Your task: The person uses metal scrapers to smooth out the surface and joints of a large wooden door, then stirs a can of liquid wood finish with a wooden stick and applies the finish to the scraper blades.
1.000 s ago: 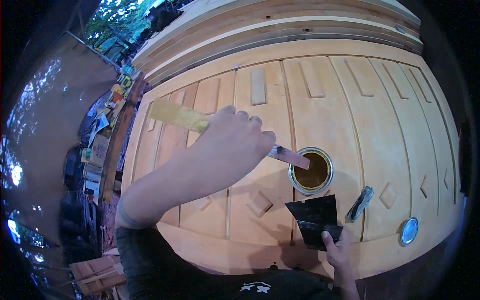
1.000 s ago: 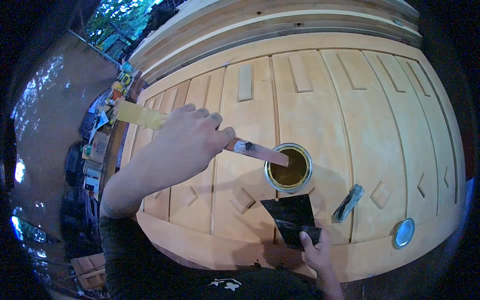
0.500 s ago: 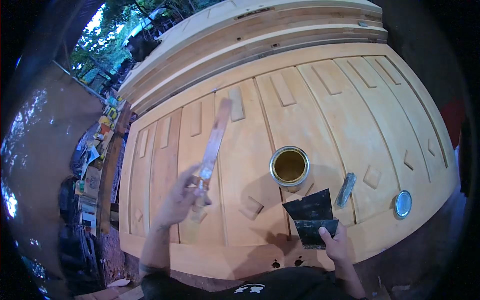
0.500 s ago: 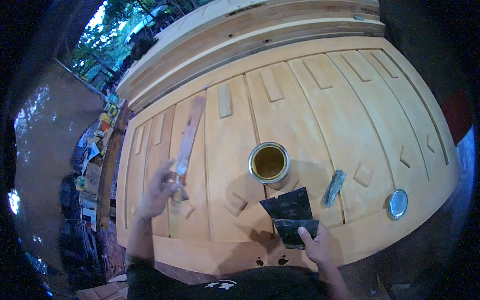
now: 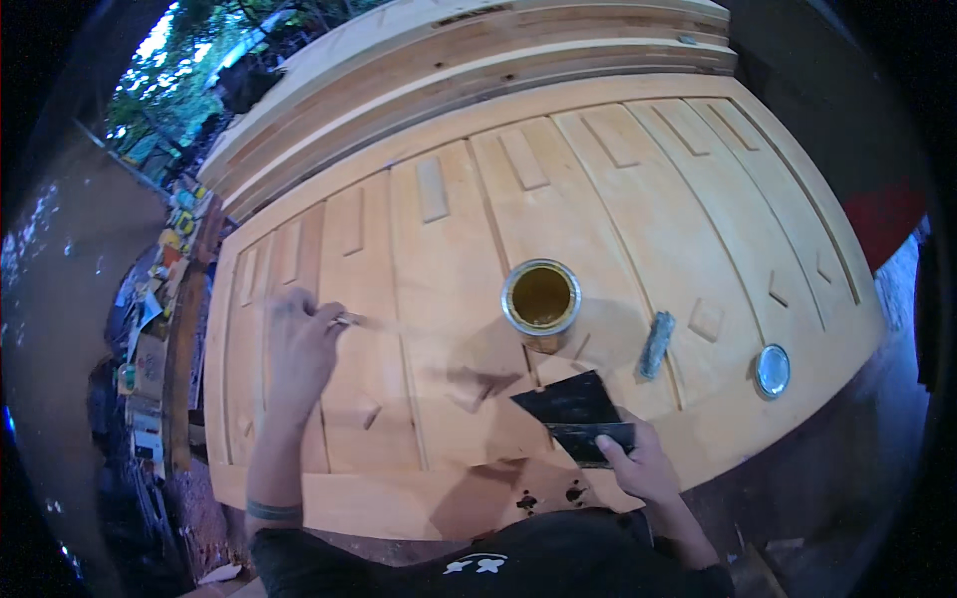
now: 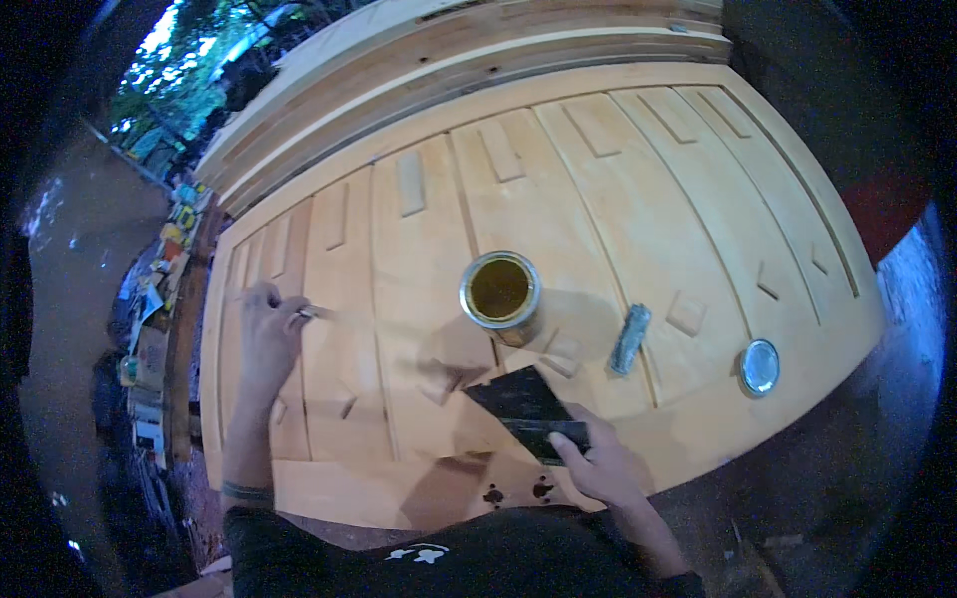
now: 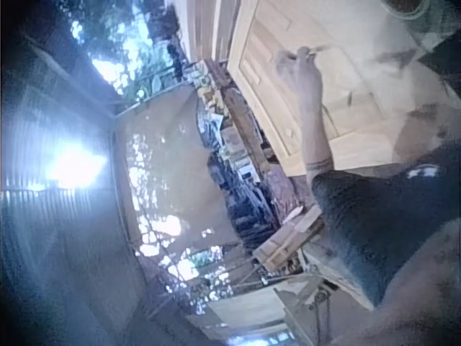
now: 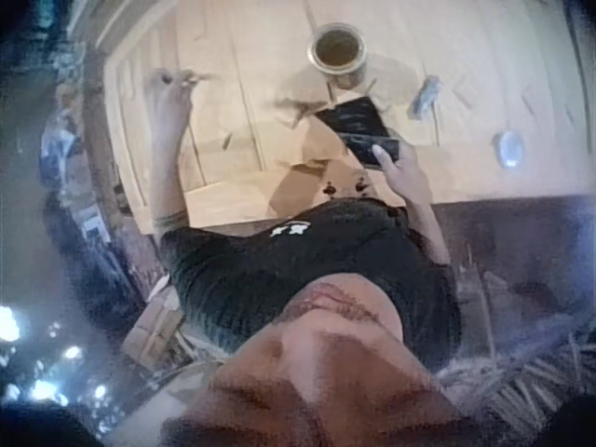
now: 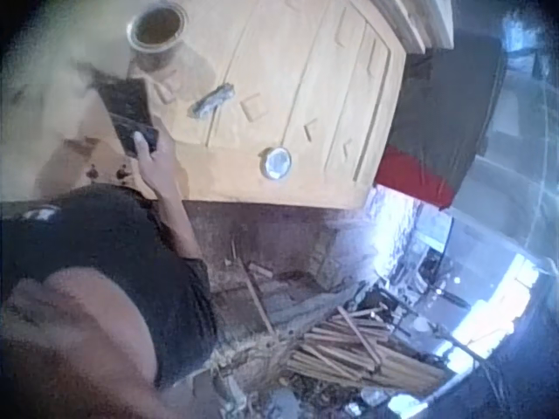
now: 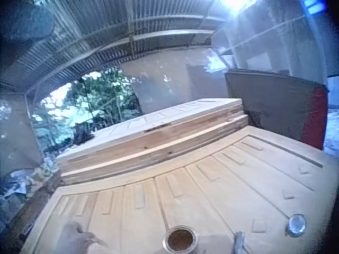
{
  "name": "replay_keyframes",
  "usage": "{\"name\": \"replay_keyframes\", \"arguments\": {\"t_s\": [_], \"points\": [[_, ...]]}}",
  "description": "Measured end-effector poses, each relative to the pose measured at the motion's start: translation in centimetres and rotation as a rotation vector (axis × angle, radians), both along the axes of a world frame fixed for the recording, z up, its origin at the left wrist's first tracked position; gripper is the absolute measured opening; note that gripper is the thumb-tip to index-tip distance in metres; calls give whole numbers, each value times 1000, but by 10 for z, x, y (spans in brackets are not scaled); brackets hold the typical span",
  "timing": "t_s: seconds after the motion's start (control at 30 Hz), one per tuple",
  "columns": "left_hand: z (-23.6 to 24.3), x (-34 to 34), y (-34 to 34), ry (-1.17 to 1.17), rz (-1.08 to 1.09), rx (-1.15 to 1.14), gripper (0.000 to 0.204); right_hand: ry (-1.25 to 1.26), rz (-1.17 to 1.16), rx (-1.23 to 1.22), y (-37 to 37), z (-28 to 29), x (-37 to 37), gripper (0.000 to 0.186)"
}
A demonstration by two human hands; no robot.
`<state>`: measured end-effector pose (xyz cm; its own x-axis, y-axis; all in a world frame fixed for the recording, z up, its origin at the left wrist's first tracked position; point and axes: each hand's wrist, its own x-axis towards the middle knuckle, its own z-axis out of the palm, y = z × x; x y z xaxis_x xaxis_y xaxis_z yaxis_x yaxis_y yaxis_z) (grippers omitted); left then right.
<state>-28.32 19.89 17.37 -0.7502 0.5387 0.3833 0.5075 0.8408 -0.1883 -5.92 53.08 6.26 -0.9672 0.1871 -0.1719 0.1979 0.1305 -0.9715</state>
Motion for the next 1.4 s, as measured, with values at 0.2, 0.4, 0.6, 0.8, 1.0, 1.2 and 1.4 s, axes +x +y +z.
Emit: {"name": "replay_keyframes", "arguments": {"t_s": [0.2,0.4,0.6,0.8,1.0,1.2,1.4], "points": [[52,-18,40,-97,-171,-32,25,317,241,249,6,7,-26,24],[76,-6,122,-27,-381,-553,22,293,354,441,3,13,-58,31],[45,-2,208,-110,-483,-854,8,374,424,484,4,4,-77,42],[21,-27,241,-252,-609,-987,7,307,484,519,5,-9,-82,49],[18,-57,219,-405,-586,-629,6,379,378,556,-1,-11,-85,40],[10,-56,209,-470,-565,-609,10,330,299,664,-5,-14,-85,32],[2,-71,194,-588,-488,-527,15,323,294,677,-7,0,-84,22]]}}
